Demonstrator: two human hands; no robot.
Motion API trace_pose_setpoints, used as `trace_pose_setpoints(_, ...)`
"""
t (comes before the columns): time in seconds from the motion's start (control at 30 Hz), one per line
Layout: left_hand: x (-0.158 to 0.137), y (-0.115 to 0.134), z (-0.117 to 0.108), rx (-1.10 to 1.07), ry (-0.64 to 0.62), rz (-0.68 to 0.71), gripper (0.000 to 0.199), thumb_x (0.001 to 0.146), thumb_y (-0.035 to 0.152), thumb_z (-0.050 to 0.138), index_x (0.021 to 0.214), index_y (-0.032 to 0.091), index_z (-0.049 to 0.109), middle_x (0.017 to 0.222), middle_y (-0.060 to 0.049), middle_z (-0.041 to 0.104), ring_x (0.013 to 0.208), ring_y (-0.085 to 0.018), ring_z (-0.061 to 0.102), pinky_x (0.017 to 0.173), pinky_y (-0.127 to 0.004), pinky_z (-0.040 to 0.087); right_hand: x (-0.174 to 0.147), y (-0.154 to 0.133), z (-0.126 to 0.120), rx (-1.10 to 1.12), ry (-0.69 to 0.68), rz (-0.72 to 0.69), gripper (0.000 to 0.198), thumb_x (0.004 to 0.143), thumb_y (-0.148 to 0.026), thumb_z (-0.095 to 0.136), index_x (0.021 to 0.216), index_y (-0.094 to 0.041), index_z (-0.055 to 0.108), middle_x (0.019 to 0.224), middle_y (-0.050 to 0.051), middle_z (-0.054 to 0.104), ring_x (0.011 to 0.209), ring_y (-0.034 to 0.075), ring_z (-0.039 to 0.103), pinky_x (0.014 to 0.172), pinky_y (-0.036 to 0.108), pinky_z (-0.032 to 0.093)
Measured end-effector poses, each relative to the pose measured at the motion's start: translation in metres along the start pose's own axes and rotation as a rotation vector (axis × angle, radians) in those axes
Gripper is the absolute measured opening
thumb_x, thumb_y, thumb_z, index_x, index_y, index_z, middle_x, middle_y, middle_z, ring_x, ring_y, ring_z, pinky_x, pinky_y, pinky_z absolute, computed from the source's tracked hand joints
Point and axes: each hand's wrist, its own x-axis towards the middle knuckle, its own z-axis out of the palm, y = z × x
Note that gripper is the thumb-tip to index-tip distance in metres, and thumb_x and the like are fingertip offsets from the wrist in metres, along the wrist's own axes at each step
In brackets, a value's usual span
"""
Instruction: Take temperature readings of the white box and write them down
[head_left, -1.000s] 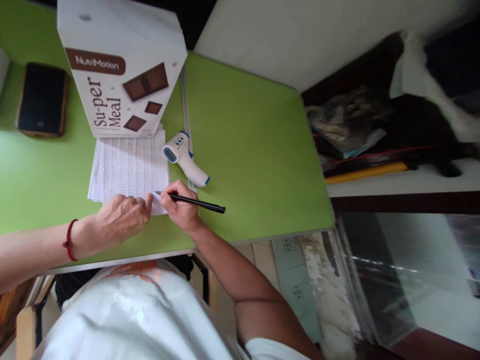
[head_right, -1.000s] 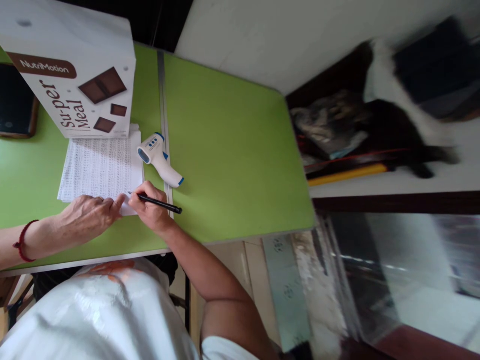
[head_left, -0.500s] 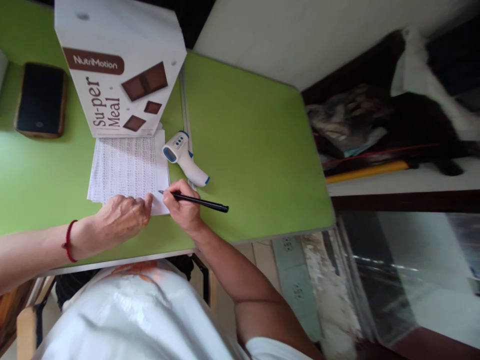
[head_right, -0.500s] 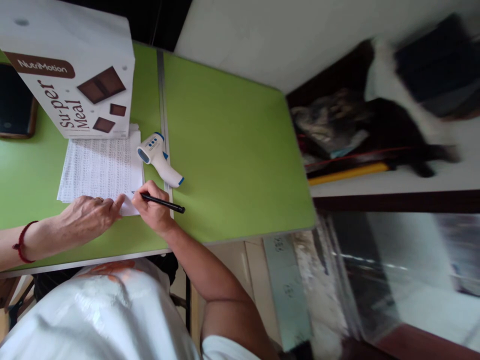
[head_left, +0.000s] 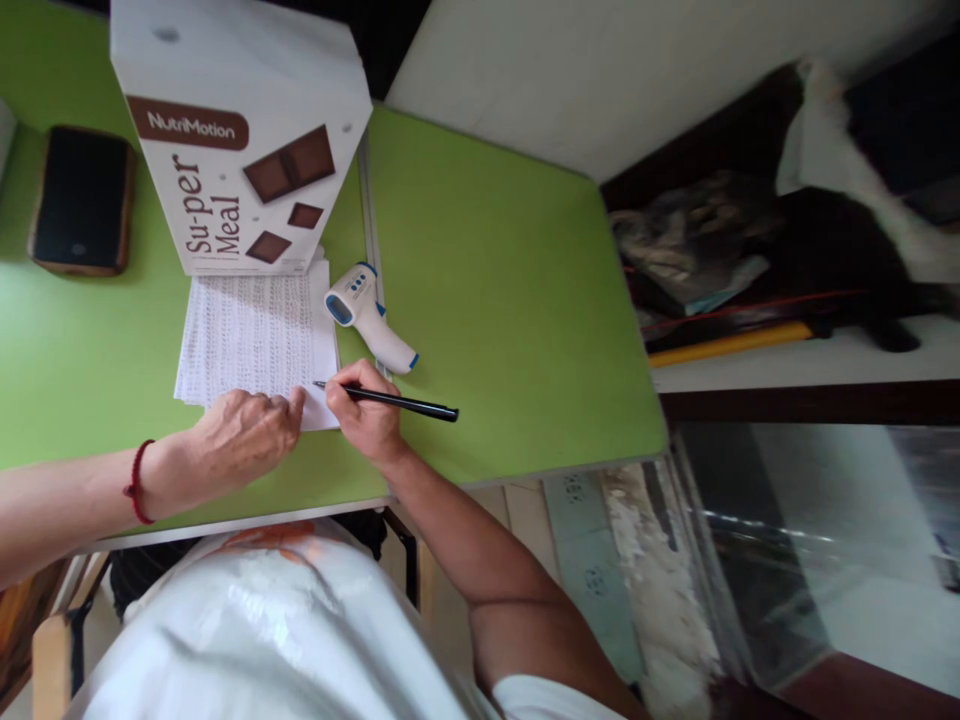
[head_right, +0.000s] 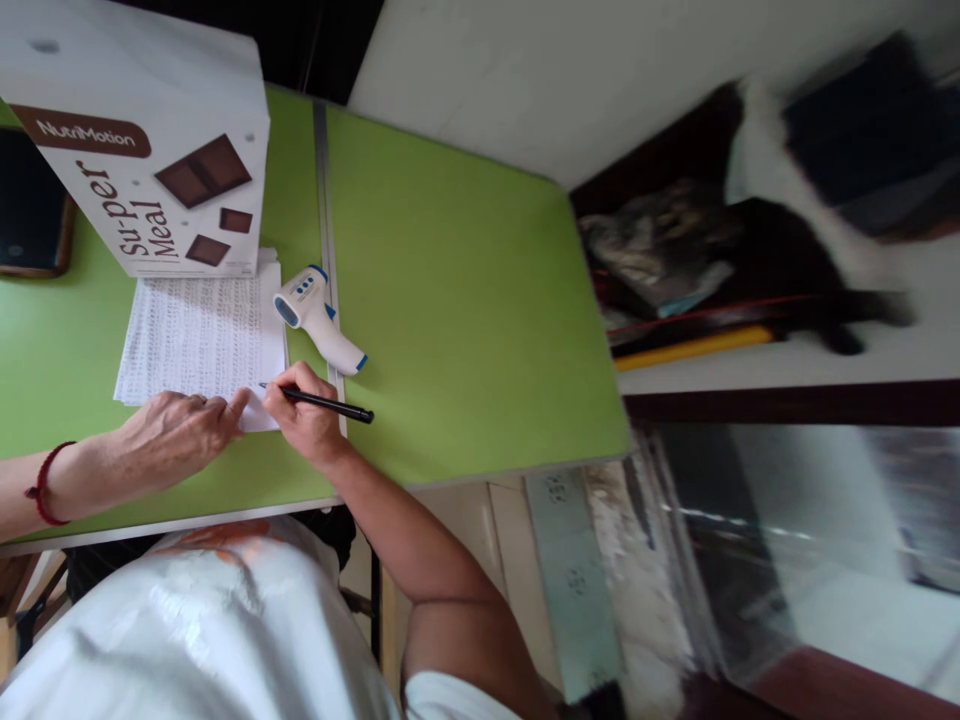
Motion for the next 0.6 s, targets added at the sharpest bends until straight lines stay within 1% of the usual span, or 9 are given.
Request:
trace_pose_setpoints(0.1,-0.0001,0.0002,0.0002,0.001,0.008,-0.006,0.024,0.087,-0.002,0.039,0.092,0.011,0.058,0.053,0.000,0.056,0.041,-0.018,0.056,0.039,-0.029,0.023,0.0001,-0.0005,0.0001,-0.012,-0.008,0.016,0.018,0.088,-0.028,0.055,0.071,-0.024,0.049,0.058,-0.006,0.054,0.052,0.011,0.051,0.052,0.024,0.045)
trace_pose_setpoints(0.27,-0.0007,0.0007,0.0001,0.035,0.032,0.000,0.024,0.086,-0.003,0.040,0.094,0.010,0.059,0.052,0.000,0.054,0.040,-0.017,0.055,0.040,-0.029,0.021,-0.0001,-0.0014,-0.0001,-0.018,-0.004,0.004,0.018,0.088,-0.026,0.056,0.071,-0.023,0.049,0.059,-0.006,0.055,0.052,0.010,0.051,0.052,0.023,0.044)
trace_pose_setpoints(0.4,-0.0005,0.0003,0.0005,0.025,-0.014,0.001,0.026,0.086,-0.003,0.041,0.100,0.009,0.060,0.054,-0.001,0.057,0.042,-0.017,0.057,0.040,-0.028,0.023,-0.0009,0.0001,0.0009,-0.005,-0.010,0.016,0.017,0.087,-0.026,0.056,0.072,-0.024,0.049,0.060,-0.006,0.055,0.053,0.011,0.051,0.052,0.024,0.045)
trace_pose_setpoints(0.47,-0.0004,-0.0002,0.0013,-0.003,-0.036,-0.002,0.026,0.087,-0.002,0.042,0.103,0.008,0.060,0.055,-0.002,0.059,0.043,-0.017,0.058,0.040,-0.027,0.026,0.0001,0.0005,0.0012,0.000,0.016,0.033,0.015,0.087,-0.028,0.056,0.074,-0.024,0.049,0.061,-0.006,0.055,0.054,0.011,0.051,0.053,0.025,0.046)
trace_pose_setpoints(0.53,-0.0007,-0.0006,0.0025,-0.036,-0.032,-0.010,0.025,0.088,-0.001,0.042,0.104,0.007,0.060,0.056,-0.003,0.060,0.044,-0.018,0.059,0.040,-0.027,0.029,0.0027,-0.0010,0.0000,0.011,0.071,0.041,0.014,0.088,-0.029,0.055,0.077,-0.024,0.049,0.063,-0.005,0.054,0.056,0.012,0.051,0.054,0.026,0.046)
trace_pose_setpoints(0.6,-0.0010,-0.0004,0.0034,-0.038,-0.023,-0.016,0.027,0.089,-0.001,0.041,0.106,0.006,0.060,0.057,-0.003,0.060,0.045,-0.020,0.059,0.039,-0.028,0.032,0.0066,-0.0052,-0.0036,0.036,0.129,0.024,0.014,0.089,-0.028,0.051,0.076,-0.024,0.047,0.068,-0.003,0.054,0.061,0.013,0.053,0.059,0.028,0.049)
